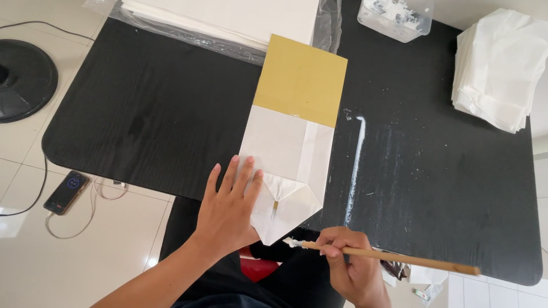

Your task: Applying glue to paper edges with a brush and folding the paper to assemble bags on a workspace.

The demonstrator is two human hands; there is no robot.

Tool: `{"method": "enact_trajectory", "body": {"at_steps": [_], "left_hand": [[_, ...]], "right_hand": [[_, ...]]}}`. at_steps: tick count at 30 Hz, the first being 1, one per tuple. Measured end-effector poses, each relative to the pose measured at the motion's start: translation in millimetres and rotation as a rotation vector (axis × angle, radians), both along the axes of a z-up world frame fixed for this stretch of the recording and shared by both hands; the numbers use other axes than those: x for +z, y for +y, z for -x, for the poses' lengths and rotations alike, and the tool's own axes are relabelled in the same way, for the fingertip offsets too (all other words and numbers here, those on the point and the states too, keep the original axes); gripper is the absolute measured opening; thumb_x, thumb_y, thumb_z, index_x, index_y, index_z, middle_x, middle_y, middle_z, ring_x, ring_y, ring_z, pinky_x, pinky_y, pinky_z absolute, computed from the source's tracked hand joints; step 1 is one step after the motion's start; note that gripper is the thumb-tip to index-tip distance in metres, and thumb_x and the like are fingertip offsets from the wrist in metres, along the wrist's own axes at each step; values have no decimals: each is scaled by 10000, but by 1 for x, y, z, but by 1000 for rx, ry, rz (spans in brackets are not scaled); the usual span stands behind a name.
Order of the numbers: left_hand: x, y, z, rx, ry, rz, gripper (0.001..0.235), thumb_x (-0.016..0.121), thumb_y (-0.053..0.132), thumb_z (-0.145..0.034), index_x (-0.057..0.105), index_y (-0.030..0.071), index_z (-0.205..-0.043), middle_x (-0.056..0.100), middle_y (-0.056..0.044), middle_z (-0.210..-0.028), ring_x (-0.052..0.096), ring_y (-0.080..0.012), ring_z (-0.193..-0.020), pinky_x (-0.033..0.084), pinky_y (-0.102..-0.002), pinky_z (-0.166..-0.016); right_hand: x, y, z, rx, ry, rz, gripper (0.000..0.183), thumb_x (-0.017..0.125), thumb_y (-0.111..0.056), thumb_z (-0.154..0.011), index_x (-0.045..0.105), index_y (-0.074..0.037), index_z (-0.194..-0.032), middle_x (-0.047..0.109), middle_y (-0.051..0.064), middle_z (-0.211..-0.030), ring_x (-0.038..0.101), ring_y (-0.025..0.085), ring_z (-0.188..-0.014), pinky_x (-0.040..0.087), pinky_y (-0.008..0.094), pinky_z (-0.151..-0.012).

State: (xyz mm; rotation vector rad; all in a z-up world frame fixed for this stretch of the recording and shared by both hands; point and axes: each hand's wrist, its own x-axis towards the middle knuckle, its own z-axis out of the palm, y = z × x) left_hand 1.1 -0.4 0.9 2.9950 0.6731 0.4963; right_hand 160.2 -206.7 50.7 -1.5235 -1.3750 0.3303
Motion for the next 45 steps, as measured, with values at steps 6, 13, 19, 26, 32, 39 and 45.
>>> {"method": "enact_trajectory", "body": {"at_steps": [6,13,19,26,32,39,45], "left_hand": [[-4,0,0,0,-15,-18,917,772,615,-698,535,103,-1421,443,-176,-1588,390,-370,-1486,325,-569,-1166],[-5,0,0,4,-52,-20,961,774,691,-702,542,94,-1419,459,-177,-1576,400,-369,-1481,332,-564,-1163],[-4,-1,0,6,-47,-39,937,836,538,-646,543,96,-1418,462,-173,-1572,406,-364,-1477,350,-564,-1150],[-10,-2,0,22,-53,-27,881,788,545,-720,529,101,-1436,439,-168,-1591,385,-361,-1489,319,-555,-1174],[15,-8,3,25,-105,137,748,742,278,-692,580,71,-1393,521,-191,-1506,428,-406,-1450,226,-594,-1198],[13,-5,3,16,-37,191,827,773,388,-697,551,76,-1430,474,-189,-1548,367,-401,-1489,168,-594,-1222],[9,-5,2,7,-9,234,895,816,454,-683,539,75,-1445,451,-195,-1565,344,-404,-1500,144,-609,-1227]], "right_hand": [[-2,12,8,20,-32,-82,94,534,-201,-1057,491,-116,-1062,738,164,-1023,768,236,-789,611,307,-658],[0,1,0,70,-75,-3,156,468,-239,-1079,430,-89,-1058,674,116,-933,624,156,-626,508,283,-568],[17,5,10,-30,-81,-57,206,514,-251,-1058,543,-48,-1069,752,134,-1104,823,245,-946,710,319,-772],[-1,0,5,-3,-115,14,147,446,-224,-1084,482,-83,-1071,747,92,-988,728,163,-788,587,286,-707],[-10,7,8,-146,-37,-141,217,482,-251,-1040,519,-57,-949,771,97,-789,710,171,-599,595,262,-572],[-6,7,10,-173,-92,-118,254,471,-278,-1054,522,-53,-948,756,94,-770,690,180,-598,586,292,-587],[-15,8,5,-217,-58,-188,247,458,-267,-1058,507,-40,-973,758,117,-813,722,182,-647,602,266,-621]]}}
